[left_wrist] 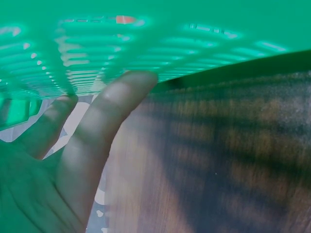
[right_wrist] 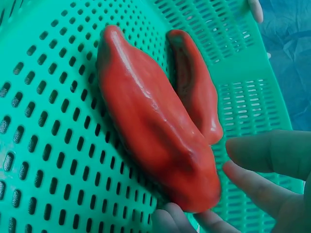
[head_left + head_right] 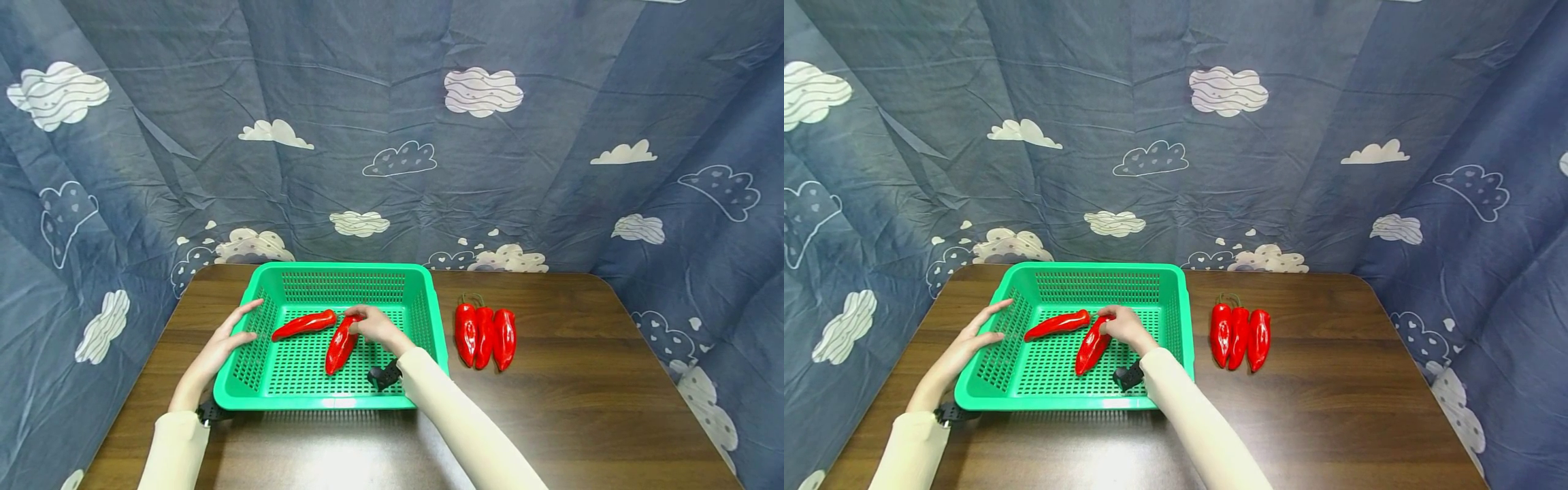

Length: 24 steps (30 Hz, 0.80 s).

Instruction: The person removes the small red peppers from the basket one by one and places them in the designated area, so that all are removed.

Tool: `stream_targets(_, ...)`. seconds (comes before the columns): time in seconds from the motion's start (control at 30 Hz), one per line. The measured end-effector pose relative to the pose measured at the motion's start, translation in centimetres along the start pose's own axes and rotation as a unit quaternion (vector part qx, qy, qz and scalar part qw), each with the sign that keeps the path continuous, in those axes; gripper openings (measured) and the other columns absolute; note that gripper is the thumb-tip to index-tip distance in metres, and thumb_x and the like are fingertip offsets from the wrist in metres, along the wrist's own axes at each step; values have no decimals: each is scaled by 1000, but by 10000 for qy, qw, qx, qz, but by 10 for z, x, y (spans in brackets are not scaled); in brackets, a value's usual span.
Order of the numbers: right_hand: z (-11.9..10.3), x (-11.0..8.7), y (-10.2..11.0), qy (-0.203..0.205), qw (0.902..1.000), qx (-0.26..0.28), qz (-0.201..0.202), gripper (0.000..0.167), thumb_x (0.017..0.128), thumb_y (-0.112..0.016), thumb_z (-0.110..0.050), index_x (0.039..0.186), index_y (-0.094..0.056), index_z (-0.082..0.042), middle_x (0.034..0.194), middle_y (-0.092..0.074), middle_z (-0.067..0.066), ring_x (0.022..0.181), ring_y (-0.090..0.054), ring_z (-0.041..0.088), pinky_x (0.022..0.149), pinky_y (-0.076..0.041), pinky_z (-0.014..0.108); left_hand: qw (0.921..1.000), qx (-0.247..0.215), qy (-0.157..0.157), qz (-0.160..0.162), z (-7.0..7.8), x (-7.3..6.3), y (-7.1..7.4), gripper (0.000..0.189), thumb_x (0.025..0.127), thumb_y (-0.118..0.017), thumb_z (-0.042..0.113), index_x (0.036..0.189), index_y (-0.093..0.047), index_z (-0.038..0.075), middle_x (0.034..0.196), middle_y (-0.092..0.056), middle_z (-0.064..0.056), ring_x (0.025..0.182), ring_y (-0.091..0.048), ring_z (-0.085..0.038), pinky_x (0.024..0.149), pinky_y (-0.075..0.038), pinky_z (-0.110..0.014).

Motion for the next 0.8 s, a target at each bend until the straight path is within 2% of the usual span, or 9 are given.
stream_targets(0.2, 1, 1, -3, 4, 9998, -148, -153, 53, 80, -60, 3, 132, -55, -1, 114, -60, 18, 76, -52, 22, 58, -41, 31, 10000, -6, 36, -9, 0, 0, 0, 62, 92, -51, 4, 149, -28, 5, 157, -12, -16, 140, -5, -41, 102, -11, -67)
stream_targets(0.4, 4, 3, -8, -33, 9992, -213, -344, 56, 80, -60, 4, 135, -52, -2, 110, -59, 14, 63, -44, 17, 55, -38, 27, 10000, -40, 80, -10, 0, 0, 0, 62, 92, -51, 4, 149, -28, 5, 157, -11, -16, 140, -7, -41, 102, -13, -66)
stream_targets(0.5, 3, 2, -7, -29, 9994, -207, -285, 55, 79, -59, 5, 133, -54, -1, 109, -59, 14, 66, -46, 16, 60, -43, 31, 9999, -25, 98, -12, 0, 0, 0, 62, 92, -51, 4, 149, -27, 5, 157, -11, -16, 140, -7, -41, 102, -13, -66)
stream_targets(0.67, 1, 1, -2, -37, 9998, -184, -46, 49, 79, -62, 4, 128, -58, -1, 105, -60, 15, 84, -56, 24, 76, -50, 45, 9999, -22, 108, -18, 0, 0, 0, 62, 92, -50, 4, 149, -27, 5, 157, -11, -16, 140, -7, -41, 102, -14, -65)
stream_targets(0.8, -1, 0, 2, -9, 9999, -108, 115, 45, 79, -63, 3, 124, -59, -1, 99, -60, 14, 84, -58, 24, 79, -50, 48, 9999, -59, 124, -26, -1, 0, 0, 62, 92, -50, 4, 149, -27, 5, 157, -10, -16, 139, -9, -41, 102, -15, -64)
Point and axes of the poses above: each hand's wrist, its own x-axis towards the middle knuckle, its own y-axis out of the back of the hand, z = x × y, the point moved 10 cm from there along x, towards the middle knuckle
